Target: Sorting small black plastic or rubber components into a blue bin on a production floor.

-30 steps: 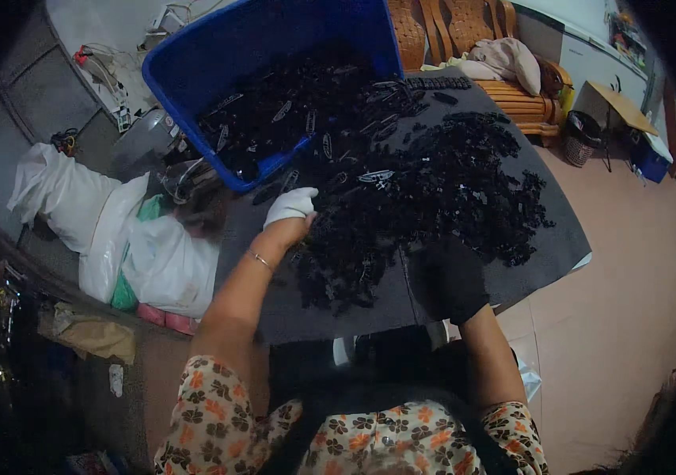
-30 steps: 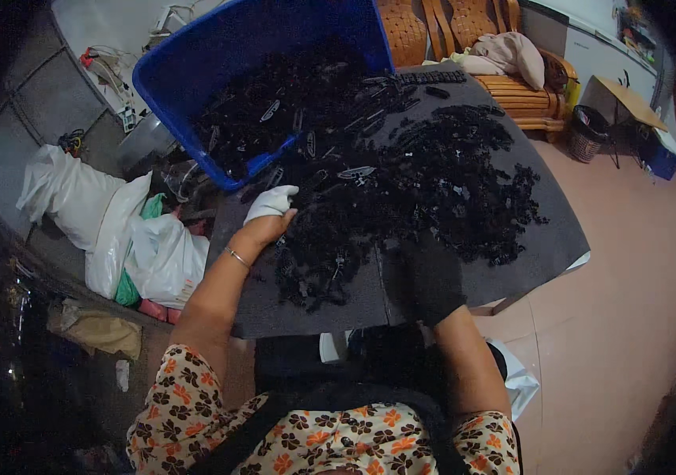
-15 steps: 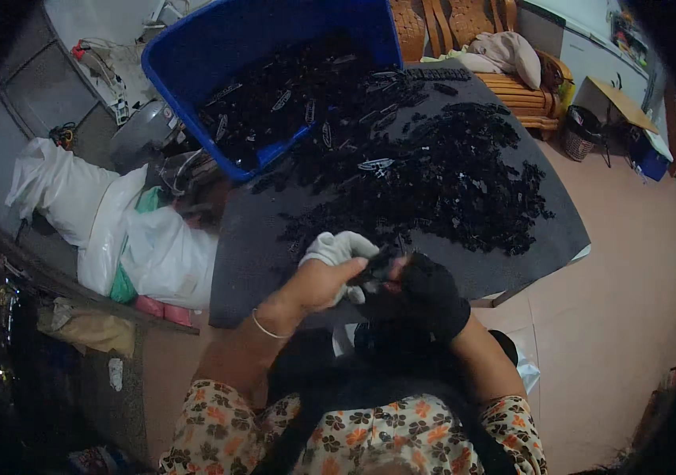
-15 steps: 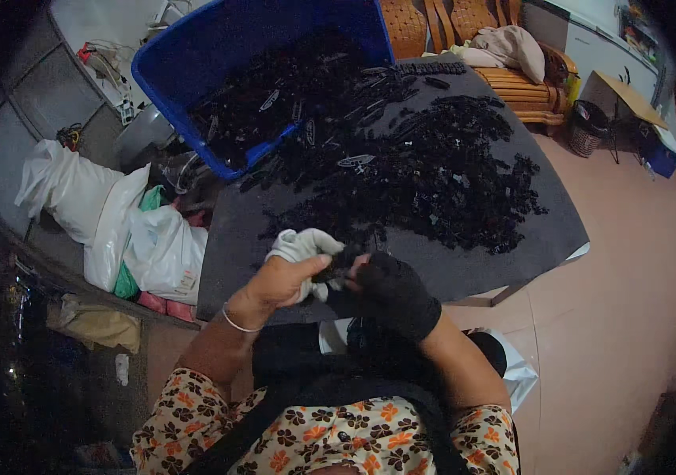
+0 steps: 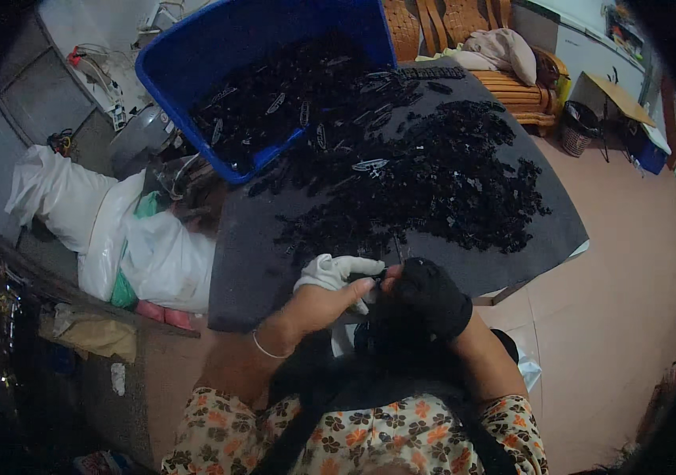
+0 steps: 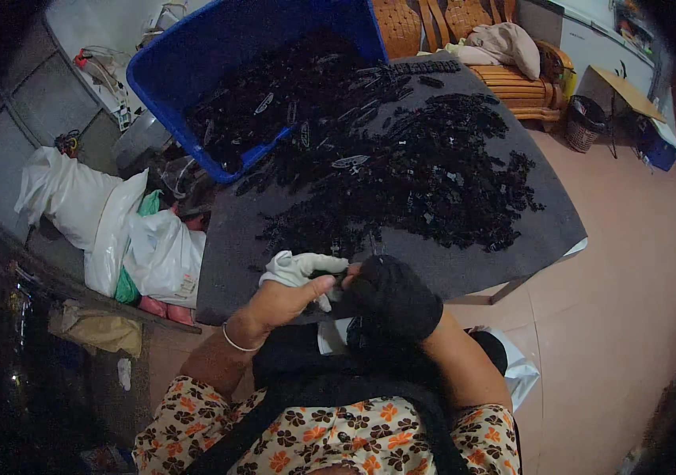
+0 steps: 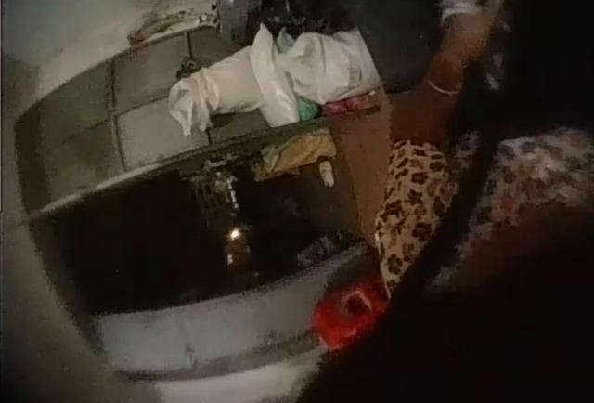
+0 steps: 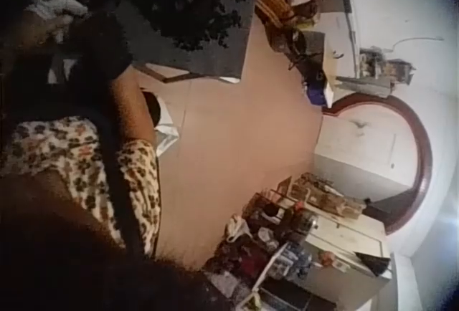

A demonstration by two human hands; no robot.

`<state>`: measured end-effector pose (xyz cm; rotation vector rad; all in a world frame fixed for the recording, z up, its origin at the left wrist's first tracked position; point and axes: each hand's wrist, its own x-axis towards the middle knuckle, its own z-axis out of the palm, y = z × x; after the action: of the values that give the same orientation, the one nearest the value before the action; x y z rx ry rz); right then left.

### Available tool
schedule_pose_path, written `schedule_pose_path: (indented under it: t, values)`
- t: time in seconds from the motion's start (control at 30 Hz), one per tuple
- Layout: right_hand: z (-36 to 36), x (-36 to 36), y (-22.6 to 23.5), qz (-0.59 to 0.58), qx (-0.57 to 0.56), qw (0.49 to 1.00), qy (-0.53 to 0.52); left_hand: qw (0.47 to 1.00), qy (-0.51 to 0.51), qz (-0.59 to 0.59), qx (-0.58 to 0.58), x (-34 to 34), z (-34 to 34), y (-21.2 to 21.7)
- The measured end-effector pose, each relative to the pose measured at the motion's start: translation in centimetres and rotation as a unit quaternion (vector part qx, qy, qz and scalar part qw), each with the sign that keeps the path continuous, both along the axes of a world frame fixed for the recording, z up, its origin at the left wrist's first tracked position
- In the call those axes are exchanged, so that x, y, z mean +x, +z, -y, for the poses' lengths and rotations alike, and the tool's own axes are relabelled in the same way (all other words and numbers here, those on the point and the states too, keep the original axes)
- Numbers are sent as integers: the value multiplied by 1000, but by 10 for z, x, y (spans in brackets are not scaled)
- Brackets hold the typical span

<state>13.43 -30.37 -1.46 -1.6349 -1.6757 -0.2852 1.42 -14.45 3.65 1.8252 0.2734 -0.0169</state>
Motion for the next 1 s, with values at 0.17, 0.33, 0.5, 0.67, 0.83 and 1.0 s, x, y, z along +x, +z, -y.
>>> schedule_pose_path:
  t: [0.17, 0.33, 0.5, 0.67, 0.83, 1.0]
  values:
    - [5, -5, 4, 35, 50, 998, -3, 1000, 12, -10, -24, -6, 1, 8]
    - [3, -3, 8, -111, 67, 992, -2, 969, 64, 70, -228, -7, 0, -10]
    - [-7, -19, 2, -424, 15, 899, -111, 980, 109, 158, -46, -9, 26, -6]
    - [-16, -24, -9, -621, 23, 783, -4, 892, 52, 289, 344, -8, 33, -9]
    - [-14, -28, -8, -598, 0, 801, -8, 908, 40, 259, 327, -9, 22, -8]
    - [-16, -15, -9, -358, 85, 928, -58, 986, 104, 91, 98, -17, 21, -6]
